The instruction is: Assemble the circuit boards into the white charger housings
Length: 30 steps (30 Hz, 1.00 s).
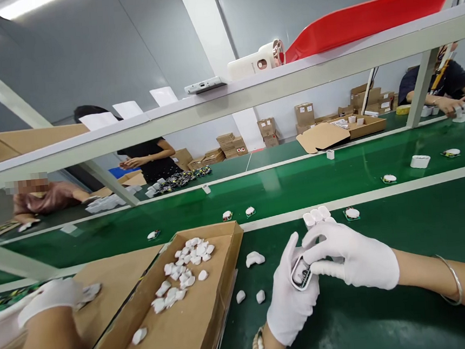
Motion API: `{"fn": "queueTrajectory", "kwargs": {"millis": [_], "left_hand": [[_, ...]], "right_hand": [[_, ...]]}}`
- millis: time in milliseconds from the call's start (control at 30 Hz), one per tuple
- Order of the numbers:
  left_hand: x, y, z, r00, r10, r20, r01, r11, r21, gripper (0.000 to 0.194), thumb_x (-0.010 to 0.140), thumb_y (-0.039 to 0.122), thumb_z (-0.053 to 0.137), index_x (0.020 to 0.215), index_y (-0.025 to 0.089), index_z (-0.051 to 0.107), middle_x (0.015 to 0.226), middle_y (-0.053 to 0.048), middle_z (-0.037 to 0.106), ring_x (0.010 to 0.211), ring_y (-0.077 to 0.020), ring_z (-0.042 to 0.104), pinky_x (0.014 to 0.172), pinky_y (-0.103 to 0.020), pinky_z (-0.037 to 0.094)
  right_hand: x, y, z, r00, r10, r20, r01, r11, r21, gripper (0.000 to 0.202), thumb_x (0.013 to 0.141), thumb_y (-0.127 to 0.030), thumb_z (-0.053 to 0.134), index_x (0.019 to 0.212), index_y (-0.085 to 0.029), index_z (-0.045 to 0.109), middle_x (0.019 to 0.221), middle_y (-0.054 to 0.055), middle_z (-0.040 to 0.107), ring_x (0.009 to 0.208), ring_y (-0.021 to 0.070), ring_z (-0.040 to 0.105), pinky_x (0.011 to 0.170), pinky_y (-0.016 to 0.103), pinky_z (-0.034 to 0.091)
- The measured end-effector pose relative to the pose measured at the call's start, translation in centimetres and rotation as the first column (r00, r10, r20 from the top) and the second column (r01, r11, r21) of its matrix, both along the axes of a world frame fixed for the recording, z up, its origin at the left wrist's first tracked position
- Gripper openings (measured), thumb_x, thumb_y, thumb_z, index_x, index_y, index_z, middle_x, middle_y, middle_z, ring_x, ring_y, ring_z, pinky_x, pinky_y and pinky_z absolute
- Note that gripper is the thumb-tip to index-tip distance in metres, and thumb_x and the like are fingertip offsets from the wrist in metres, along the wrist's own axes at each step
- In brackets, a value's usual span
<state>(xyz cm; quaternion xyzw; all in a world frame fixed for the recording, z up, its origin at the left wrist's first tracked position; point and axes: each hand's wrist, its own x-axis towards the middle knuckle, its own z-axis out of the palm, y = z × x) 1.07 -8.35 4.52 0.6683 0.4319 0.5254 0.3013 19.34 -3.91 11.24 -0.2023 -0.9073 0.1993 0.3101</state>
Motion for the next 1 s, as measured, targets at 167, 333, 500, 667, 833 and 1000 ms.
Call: {"fn": "queueTrajectory", "kwargs": {"millis": [167, 333, 500, 667, 833, 1000], "left_hand": [[0.5, -0.2, -0.2, 0.993, -0.021, -0.118, 0.02, 1.0, -0.002, 0.097, 0.079, 0.031, 0.074, 0.155, 0.013, 0.015, 0.09, -0.005, 0.076, 0.085, -0.0192, 0.074, 0.086, -0.03, 0.059], [0.2, -0.4, -0.5, 0.968, -0.042, -0.249, 0.038, 0.999, -0.021, 0.102, 0.077, 0.034, 0.074, 0.155, 0.009, 0.013, 0.092, -0.009, 0.076, 0.081, -0.0225, 0.074, 0.073, -0.03, 0.061], [0.0, -0.5, -0.5, 0.941, -0.081, -0.328, 0.074, 0.997, -0.034, 0.103, 0.073, 0.032, 0.075, 0.155, 0.007, 0.017, 0.09, -0.011, 0.077, 0.083, -0.0261, 0.074, 0.075, -0.034, 0.061], [0.3, -0.8, -0.2, 0.893, -0.135, -0.429, 0.11, 0.991, -0.082, 0.107, 0.069, 0.028, 0.074, 0.156, 0.012, 0.013, 0.09, -0.008, 0.077, 0.072, -0.0264, 0.073, 0.065, -0.035, 0.061], [0.3, -1.2, 0.2, 0.911, -0.115, -0.397, 0.061, 0.988, -0.145, 0.104, 0.072, 0.027, 0.073, 0.157, 0.015, 0.013, 0.095, -0.008, 0.077, 0.079, -0.0251, 0.074, 0.07, -0.033, 0.06], [0.8, -0.2, -0.2, 0.979, -0.099, -0.179, 0.033, 0.94, -0.34, 0.108, 0.074, 0.028, 0.074, 0.157, 0.024, 0.004, 0.11, -0.006, 0.074, 0.094, -0.0227, 0.073, 0.084, -0.035, 0.059]], "right_hand": [[-0.3, 0.1, -0.7, 0.999, -0.012, -0.03, -0.001, 0.923, -0.385, 0.025, 0.084, -0.041, 0.072, 0.092, -0.018, 0.072, 0.086, 0.003, 0.066, 0.078, 0.0146, 0.058, 0.072, 0.028, 0.047], [-0.9, 0.4, -1.3, 0.997, -0.061, 0.052, 0.079, 0.843, -0.533, 0.025, 0.075, -0.045, 0.078, 0.08, -0.02, 0.078, 0.083, 0.002, 0.065, 0.075, 0.0147, 0.058, 0.069, 0.028, 0.045], [-1.1, 0.5, -1.5, 0.997, -0.03, 0.071, 0.066, 0.82, -0.569, 0.024, 0.075, -0.042, 0.077, 0.075, -0.019, 0.08, 0.081, 0.004, 0.066, 0.072, 0.0146, 0.058, 0.064, 0.026, 0.044], [-1.1, 0.3, -1.4, 0.973, 0.035, 0.228, 0.084, 0.867, -0.492, 0.016, 0.077, -0.031, 0.071, 0.075, -0.016, 0.077, 0.071, 0.002, 0.065, 0.064, 0.0126, 0.056, 0.06, 0.024, 0.042], [-1.8, 0.0, -1.7, 0.96, -0.01, 0.279, 0.128, 0.904, -0.407, 0.013, 0.077, -0.027, 0.069, 0.071, -0.015, 0.071, 0.072, 0.001, 0.065, 0.066, 0.0127, 0.056, 0.058, 0.022, 0.04], [-1.2, 1.2, -0.8, 0.956, 0.0, 0.295, 0.13, 0.897, -0.422, 0.015, 0.086, -0.026, 0.064, 0.078, -0.017, 0.073, 0.077, 0.001, 0.064, 0.07, 0.0131, 0.056, 0.065, 0.024, 0.042]]}}
